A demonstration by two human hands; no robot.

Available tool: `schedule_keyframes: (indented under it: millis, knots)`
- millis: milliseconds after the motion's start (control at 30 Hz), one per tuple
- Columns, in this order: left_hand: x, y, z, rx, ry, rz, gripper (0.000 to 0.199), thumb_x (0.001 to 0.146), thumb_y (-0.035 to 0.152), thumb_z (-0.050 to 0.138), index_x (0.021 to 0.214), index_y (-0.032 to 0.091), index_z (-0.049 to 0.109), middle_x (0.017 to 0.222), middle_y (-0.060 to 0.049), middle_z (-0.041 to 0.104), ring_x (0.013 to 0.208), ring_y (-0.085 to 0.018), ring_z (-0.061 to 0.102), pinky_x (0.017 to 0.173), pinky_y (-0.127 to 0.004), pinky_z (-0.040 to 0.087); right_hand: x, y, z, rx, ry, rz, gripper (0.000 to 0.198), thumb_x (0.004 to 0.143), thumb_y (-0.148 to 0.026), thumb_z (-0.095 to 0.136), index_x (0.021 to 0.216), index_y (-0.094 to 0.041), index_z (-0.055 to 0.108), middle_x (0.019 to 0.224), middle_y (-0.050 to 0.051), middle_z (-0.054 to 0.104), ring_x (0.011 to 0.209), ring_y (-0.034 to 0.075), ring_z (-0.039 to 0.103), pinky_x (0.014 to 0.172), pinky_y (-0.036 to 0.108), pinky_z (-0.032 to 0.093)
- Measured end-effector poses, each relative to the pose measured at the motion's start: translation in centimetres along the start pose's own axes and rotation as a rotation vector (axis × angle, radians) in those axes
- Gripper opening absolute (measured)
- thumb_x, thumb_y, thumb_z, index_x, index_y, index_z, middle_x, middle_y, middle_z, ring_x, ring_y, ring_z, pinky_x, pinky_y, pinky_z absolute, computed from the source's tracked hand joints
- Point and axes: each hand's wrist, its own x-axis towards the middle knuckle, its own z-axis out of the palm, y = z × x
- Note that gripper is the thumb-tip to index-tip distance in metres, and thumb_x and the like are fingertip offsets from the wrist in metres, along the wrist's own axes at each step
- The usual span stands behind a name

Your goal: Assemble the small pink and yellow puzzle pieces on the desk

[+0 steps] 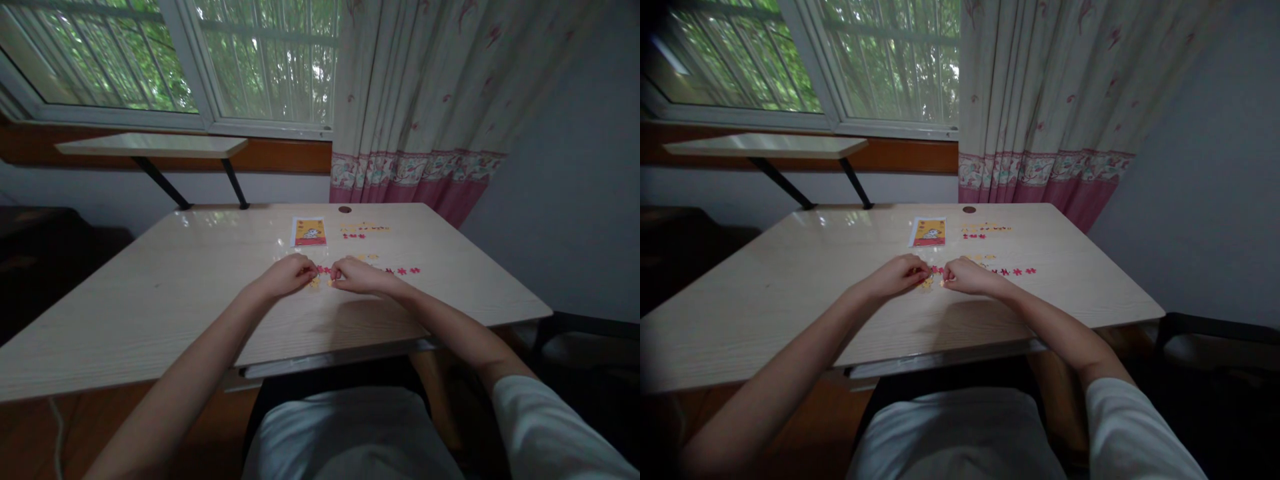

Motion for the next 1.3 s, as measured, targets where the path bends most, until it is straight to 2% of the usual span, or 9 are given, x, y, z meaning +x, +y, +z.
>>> schedule_keyframes:
  millis: [133, 233, 433, 567, 700, 833, 1000, 1133, 1300]
  knots:
    - [0.1, 0.8, 0.1, -0.019, -0.021, 0.021, 0.022, 0.084, 0.024, 0.051, 0.081, 0.017, 0.071, 0.077, -0.008, 0.069, 0.073, -0.018, 0.059, 0.070, -0.027, 0.042, -0.2, -0.1, 0.2, 0.034, 0.011, -0.022, 0.013, 0.076, -0.011, 0.058, 0.085, -0.013, 0.068, 0.079, 0.005, 0.069, 0.071, 0.014, 0.060, 0.068, 0.023, 0.040]
    - [0.1, 1.4, 0.2, -0.066, -0.025, 0.029, 0.022, 0.083, 0.026, 0.052, 0.080, 0.017, 0.072, 0.076, -0.007, 0.068, 0.070, -0.017, 0.058, 0.067, -0.027, 0.041, -0.3, -0.3, 0.1, 0.081, 0.067, -0.030, 0.011, 0.078, -0.013, 0.060, 0.085, -0.014, 0.069, 0.079, 0.004, 0.069, 0.072, 0.013, 0.060, 0.068, 0.023, 0.040]
    - [0.1, 1.6, 0.6, -0.264, 0.047, -0.077, 0.026, 0.081, 0.037, 0.057, 0.079, 0.014, 0.071, 0.070, -0.005, 0.066, 0.063, -0.015, 0.054, 0.060, -0.025, 0.040, -0.2, -0.4, -0.2, 0.233, 0.199, -0.035, 0.012, 0.082, -0.022, 0.062, 0.090, -0.017, 0.069, 0.087, 0.004, 0.070, 0.078, 0.013, 0.060, 0.073, 0.024, 0.042]
    - [0.2, 1.5, 0.6, -0.437, 0.178, -0.211, 0.028, 0.077, 0.040, 0.061, 0.078, 0.013, 0.070, 0.065, -0.004, 0.064, 0.057, -0.013, 0.052, 0.055, -0.024, 0.038, -0.1, 0.1, -0.2, 0.102, 0.367, -0.113, 0.020, 0.080, -0.030, 0.067, 0.097, -0.019, 0.068, 0.094, 0.006, 0.070, 0.090, 0.018, 0.059, 0.085, 0.031, 0.040]
    - [0.3, 1.8, 0.4, -0.584, 0.266, -0.279, 0.031, 0.072, 0.044, 0.064, 0.073, 0.013, 0.068, 0.064, -0.004, 0.064, 0.056, -0.014, 0.052, 0.056, -0.026, 0.040, -0.2, 0.5, -0.2, -0.023, 0.422, -0.151, 0.024, 0.083, -0.036, 0.066, 0.102, -0.022, 0.068, 0.097, 0.006, 0.069, 0.095, 0.020, 0.057, 0.088, 0.034, 0.035]
    - [0.4, 2.2, 0.3, -0.608, 0.255, -0.293, 0.033, 0.068, 0.046, 0.066, 0.070, 0.013, 0.067, 0.060, -0.004, 0.062, 0.055, -0.014, 0.051, 0.054, -0.026, 0.039, -0.3, 0.4, -0.1, -0.065, 0.457, -0.160, 0.028, 0.086, -0.040, 0.063, 0.105, -0.021, 0.068, 0.095, 0.007, 0.069, 0.094, 0.020, 0.056, 0.087, 0.033, 0.034]
    - [0.4, 2.1, 0.4, -0.654, 0.241, -0.294, 0.037, 0.069, 0.050, 0.067, 0.074, 0.013, 0.067, 0.062, -0.003, 0.062, 0.055, -0.013, 0.050, 0.055, -0.027, 0.039, -0.4, 0.4, -0.2, -0.077, 0.451, -0.151, 0.024, 0.087, -0.040, 0.060, 0.100, -0.023, 0.070, 0.092, 0.006, 0.069, 0.093, 0.021, 0.057, 0.087, 0.034, 0.034]
    - [0.4, 1.6, 0.4, -0.674, 0.337, -0.289, 0.040, 0.071, 0.053, 0.067, 0.079, 0.015, 0.067, 0.073, -0.004, 0.065, 0.064, -0.015, 0.055, 0.062, -0.028, 0.043, -0.6, 0.9, -1.1, -0.060, 0.537, -0.132, 0.023, 0.087, -0.038, 0.061, 0.100, -0.023, 0.071, 0.092, 0.006, 0.070, 0.093, 0.021, 0.058, 0.089, 0.037, 0.035]
    - [0.3, 0.4, 0.5, -0.650, 0.399, -0.336, 0.038, 0.073, 0.054, 0.065, 0.079, 0.016, 0.066, 0.075, -0.003, 0.065, 0.066, -0.015, 0.056, 0.062, -0.027, 0.043, -0.9, 1.9, -2.1, -0.010, 0.661, -0.111, 0.019, 0.085, -0.037, 0.064, 0.098, -0.026, 0.071, 0.095, 0.005, 0.070, 0.093, 0.020, 0.059, 0.091, 0.037, 0.037]
